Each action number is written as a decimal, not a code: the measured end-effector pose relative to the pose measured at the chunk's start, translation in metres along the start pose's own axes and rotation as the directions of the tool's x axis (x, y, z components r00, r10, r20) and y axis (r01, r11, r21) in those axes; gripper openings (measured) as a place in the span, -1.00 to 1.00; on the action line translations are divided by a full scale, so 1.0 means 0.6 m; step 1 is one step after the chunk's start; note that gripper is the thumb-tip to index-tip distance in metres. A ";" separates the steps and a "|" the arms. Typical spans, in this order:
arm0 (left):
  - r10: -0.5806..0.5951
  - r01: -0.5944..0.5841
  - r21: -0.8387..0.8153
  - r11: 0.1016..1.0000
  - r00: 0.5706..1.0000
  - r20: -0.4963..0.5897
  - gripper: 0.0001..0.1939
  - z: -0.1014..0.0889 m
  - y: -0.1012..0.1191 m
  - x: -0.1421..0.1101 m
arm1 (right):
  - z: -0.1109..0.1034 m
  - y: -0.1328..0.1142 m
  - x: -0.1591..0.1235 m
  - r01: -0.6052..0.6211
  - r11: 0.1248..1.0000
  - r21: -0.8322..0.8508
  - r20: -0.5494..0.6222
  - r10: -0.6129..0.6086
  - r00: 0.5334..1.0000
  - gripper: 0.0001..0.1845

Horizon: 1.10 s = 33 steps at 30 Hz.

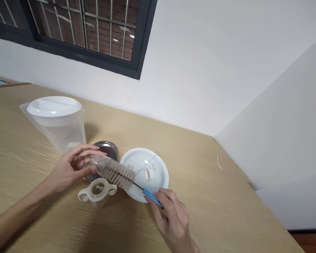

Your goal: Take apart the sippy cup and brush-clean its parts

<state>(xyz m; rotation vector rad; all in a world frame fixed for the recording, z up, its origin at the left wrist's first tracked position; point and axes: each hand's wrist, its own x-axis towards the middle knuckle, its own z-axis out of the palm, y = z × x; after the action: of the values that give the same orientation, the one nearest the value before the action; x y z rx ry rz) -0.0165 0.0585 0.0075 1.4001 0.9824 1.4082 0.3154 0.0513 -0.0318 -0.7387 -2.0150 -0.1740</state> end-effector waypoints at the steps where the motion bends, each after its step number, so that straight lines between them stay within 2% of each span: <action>1: -0.001 0.002 -0.009 1.000 1.000 0.004 -0.51 0.000 -0.001 0.000 | -0.002 0.000 0.001 0.023 1.000 -0.017 -0.006 -0.023 1.000 -0.63; 6: 0.001 0.002 -0.034 0.999 0.996 0.086 -0.48 0.003 -0.006 -0.005 | -0.007 -0.002 0.004 -0.038 0.998 -0.048 0.036 0.040 0.999 -0.91; 10: -0.003 0.004 -0.004 1.000 0.998 0.064 -0.50 0.002 -0.007 -0.005 | -0.001 -0.002 0.006 -0.051 0.996 -0.068 0.093 0.057 0.994 -0.93; 13: -0.029 0.029 0.020 0.999 1.000 -0.002 -0.49 0.001 -0.007 0.000 | 0.003 -0.003 0.008 -0.008 0.998 -0.059 0.066 0.012 0.998 -0.77; 15: -0.046 0.047 0.031 0.998 0.999 -0.026 -0.48 0.000 -0.006 0.003 | 0.001 -0.004 0.008 0.030 0.999 -0.041 0.055 -0.027 0.998 -0.73; 18: -0.063 0.063 0.001 0.998 0.998 0.010 -0.49 0.001 -0.003 0.004 | -0.009 -0.005 0.008 0.076 0.994 -0.075 0.025 -0.075 0.997 -0.71; 20: -0.061 0.063 -0.044 0.997 0.997 0.056 -0.48 0.003 -0.001 0.001 | -0.017 -0.006 0.008 0.080 0.992 -0.097 0.012 -0.079 0.997 -0.74; 23: -0.046 0.055 -0.093 0.994 0.994 0.101 -0.49 0.006 0.002 -0.006 | -0.022 -0.008 0.012 0.029 0.999 -0.029 0.036 -0.028 0.999 -0.91; 26: -0.023 0.034 -0.099 0.994 0.994 0.108 -0.50 0.008 0.001 -0.011 | -0.015 -0.009 0.014 -0.017 1.000 0.003 0.071 0.017 0.997 -0.88; 28: -0.022 0.029 -0.078 0.997 0.996 0.086 -0.51 0.010 0.000 -0.012 | -0.008 -0.007 0.012 -0.012 0.999 -0.047 0.061 0.015 0.998 -0.95; 33: -0.044 0.045 0.008 0.999 0.999 -0.025 -0.55 0.013 -0.004 -0.006 | -0.006 -0.005 0.007 0.014 1.000 -0.016 0.048 -0.013 0.999 -0.68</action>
<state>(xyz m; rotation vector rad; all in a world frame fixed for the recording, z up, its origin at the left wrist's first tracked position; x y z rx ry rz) -0.0088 0.0551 0.0045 1.3614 1.0303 1.3932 0.3145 0.0493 -0.0257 -0.7460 -2.0663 -0.1826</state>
